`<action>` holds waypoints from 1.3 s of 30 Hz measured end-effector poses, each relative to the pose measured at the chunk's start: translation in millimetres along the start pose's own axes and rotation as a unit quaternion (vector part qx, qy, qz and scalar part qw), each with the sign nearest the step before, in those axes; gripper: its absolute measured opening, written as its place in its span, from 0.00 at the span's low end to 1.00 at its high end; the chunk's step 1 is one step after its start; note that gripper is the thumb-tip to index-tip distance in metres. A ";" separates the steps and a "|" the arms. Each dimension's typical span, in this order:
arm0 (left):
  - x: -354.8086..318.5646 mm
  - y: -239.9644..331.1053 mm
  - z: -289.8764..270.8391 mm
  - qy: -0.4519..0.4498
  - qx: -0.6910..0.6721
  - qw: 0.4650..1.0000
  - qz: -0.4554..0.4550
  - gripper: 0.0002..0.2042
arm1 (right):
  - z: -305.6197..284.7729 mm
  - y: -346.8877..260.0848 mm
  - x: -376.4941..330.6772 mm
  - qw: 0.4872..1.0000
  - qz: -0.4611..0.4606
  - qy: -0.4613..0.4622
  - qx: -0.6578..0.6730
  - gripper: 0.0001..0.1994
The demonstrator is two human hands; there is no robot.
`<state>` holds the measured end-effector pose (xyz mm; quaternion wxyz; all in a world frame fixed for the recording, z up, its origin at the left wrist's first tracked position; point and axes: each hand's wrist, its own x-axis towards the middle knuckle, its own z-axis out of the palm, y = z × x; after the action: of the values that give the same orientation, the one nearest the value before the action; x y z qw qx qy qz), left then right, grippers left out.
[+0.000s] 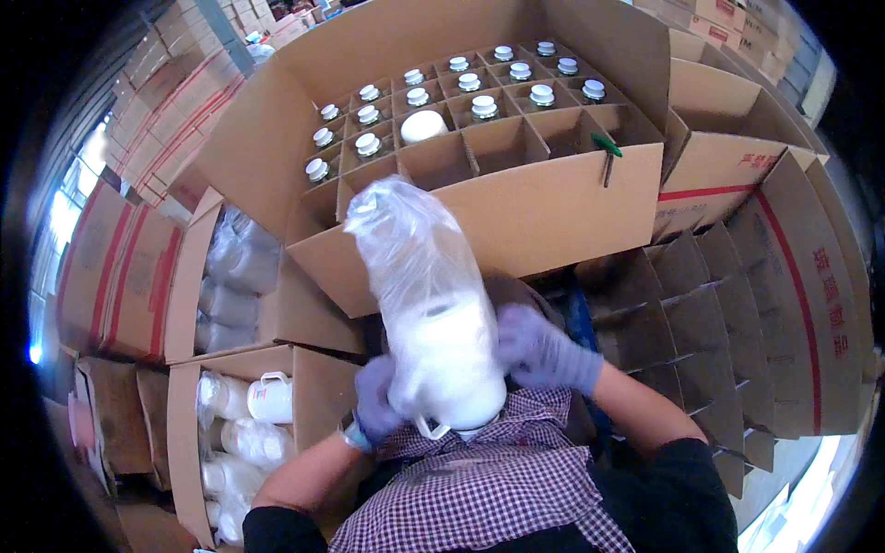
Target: The person unpacks a blue box, then repeatedly picks up white thermos flasks from a nearby box. They place a white lid on each flask, insert a green tool into the opening, and wrap the flask in a clear plastic bag before placing it into a compartmentalized cardboard box.
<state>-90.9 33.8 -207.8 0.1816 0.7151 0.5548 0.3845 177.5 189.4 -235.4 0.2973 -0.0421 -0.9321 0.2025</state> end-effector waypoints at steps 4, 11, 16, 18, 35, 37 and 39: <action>-32.1 13.8 13.8 -0.032 0.009 0.992 -0.124 0.12 | 12.9 -56.5 -45.6 0.998 0.015 -0.028 -0.053 0.14; 32.0 11.4 29.0 0.187 -0.347 0.884 -0.252 0.13 | -0.3 -116.9 -35.8 0.952 0.262 0.148 0.052 0.45; 87.9 118.8 58.4 0.155 -0.060 0.985 0.036 0.13 | -0.4 -93.1 -40.7 0.886 0.225 0.396 -0.084 0.45; 78.5 128.8 75.6 0.028 -0.071 0.997 0.008 0.12 | -25.3 -89.3 -53.1 0.836 0.234 0.486 -0.103 0.37; 112.6 98.9 48.3 -0.204 0.088 0.966 0.134 0.13 | -220.7 -20.6 -384.7 0.566 0.331 0.730 -0.193 0.18; 98.7 69.1 0.5 -0.087 0.113 0.989 0.047 0.12 | -249.6 -9.0 -388.7 0.438 0.553 0.554 -0.442 0.28; 68.7 20.9 -45.1 0.019 0.101 0.995 -0.018 0.08 | -269.5 13.3 -406.3 0.470 0.612 0.482 -0.415 0.28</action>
<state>-105.0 83.7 -140.7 0.1048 0.7125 0.6067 0.3366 664.0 215.8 -259.2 0.4479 -0.8111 -0.3531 -0.1295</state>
